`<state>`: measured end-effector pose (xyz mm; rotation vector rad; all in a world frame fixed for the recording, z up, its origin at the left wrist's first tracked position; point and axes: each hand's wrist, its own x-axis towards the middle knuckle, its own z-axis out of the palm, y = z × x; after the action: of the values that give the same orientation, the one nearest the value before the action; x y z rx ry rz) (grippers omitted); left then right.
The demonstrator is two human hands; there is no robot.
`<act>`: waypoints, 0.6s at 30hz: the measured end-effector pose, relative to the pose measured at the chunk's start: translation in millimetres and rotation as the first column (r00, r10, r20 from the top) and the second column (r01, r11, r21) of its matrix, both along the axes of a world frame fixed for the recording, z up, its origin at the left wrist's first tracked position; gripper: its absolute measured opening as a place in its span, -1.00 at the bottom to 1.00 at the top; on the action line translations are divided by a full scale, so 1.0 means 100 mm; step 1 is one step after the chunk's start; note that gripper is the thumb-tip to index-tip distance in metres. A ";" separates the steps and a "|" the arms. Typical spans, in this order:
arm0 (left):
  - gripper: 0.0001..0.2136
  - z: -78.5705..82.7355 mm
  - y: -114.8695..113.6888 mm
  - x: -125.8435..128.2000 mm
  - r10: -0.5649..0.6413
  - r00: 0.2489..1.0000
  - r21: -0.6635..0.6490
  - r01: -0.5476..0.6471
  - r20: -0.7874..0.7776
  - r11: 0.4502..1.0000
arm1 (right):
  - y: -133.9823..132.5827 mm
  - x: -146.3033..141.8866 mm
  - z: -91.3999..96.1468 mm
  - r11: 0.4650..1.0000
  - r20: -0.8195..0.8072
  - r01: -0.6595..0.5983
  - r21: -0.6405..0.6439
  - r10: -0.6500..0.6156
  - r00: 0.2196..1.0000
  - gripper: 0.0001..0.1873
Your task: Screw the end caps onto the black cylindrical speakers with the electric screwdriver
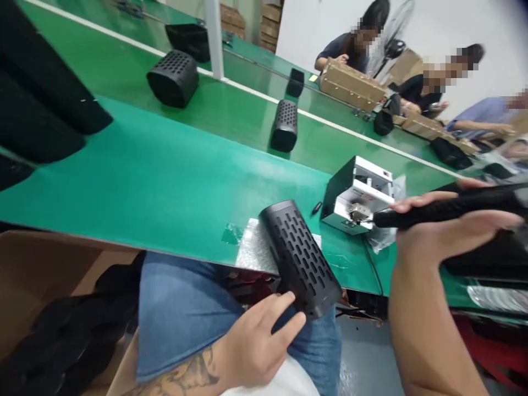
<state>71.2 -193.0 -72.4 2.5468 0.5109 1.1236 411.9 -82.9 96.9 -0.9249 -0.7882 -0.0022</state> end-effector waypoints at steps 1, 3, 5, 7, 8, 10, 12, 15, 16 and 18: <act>-0.34 0.08 0.09 0.05 -0.086 0.996 0.042 0.087 -0.023 0.995 | 0.05 0.02 -0.05 1.000 0.100 0.031 -0.002 -0.030 0.995 -0.34; -0.39 0.30 0.34 0.17 -0.183 0.980 0.128 0.191 -0.073 0.973 | 0.12 0.05 -0.15 0.999 0.189 0.049 -0.008 -0.047 0.981 -0.32; -0.38 0.60 0.66 0.30 -0.191 0.967 0.175 0.220 -0.167 0.960 | 0.17 0.07 -0.25 0.999 0.215 0.036 -0.023 -0.030 0.976 -0.28; -0.28 0.87 0.99 0.43 -0.204 0.924 0.129 0.257 -0.323 0.958 | 0.19 0.09 -0.33 0.999 0.223 0.001 -0.048 0.010 0.975 -0.28; -0.24 0.98 1.15 0.48 -0.209 0.903 0.090 0.260 -0.377 0.962 | 0.19 0.09 -0.36 0.998 0.224 -0.024 -0.063 0.038 0.974 -0.28; -0.22 1.10 1.38 0.57 -0.233 0.852 0.027 0.277 -0.468 0.960 | 0.17 0.08 -0.41 0.994 0.216 -0.067 -0.083 0.084 0.973 -0.28; -0.20 1.11 1.49 0.61 -0.179 0.825 0.037 0.234 -0.537 0.971 | 0.15 0.05 -0.41 0.991 0.199 -0.093 -0.096 0.110 0.974 -0.27; -0.14 1.06 1.44 0.60 0.044 0.811 0.140 0.047 -0.583 0.989 | 0.07 0.00 -0.31 0.991 0.160 -0.084 -0.101 0.100 0.982 -0.26; -0.12 1.04 1.40 0.58 0.118 0.801 0.162 -0.027 -0.587 0.986 | 0.02 -0.01 -0.26 0.990 0.142 -0.089 -0.108 0.104 0.984 -0.23; -0.09 1.03 1.32 0.56 0.222 0.776 0.172 -0.148 -0.591 0.974 | -0.12 -0.04 -0.13 0.990 0.092 -0.110 -0.084 0.118 0.989 -0.14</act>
<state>126.8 -60.6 30.7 2.9970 0.8865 0.3452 408.2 -95.3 83.7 -0.9589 -0.9355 0.0855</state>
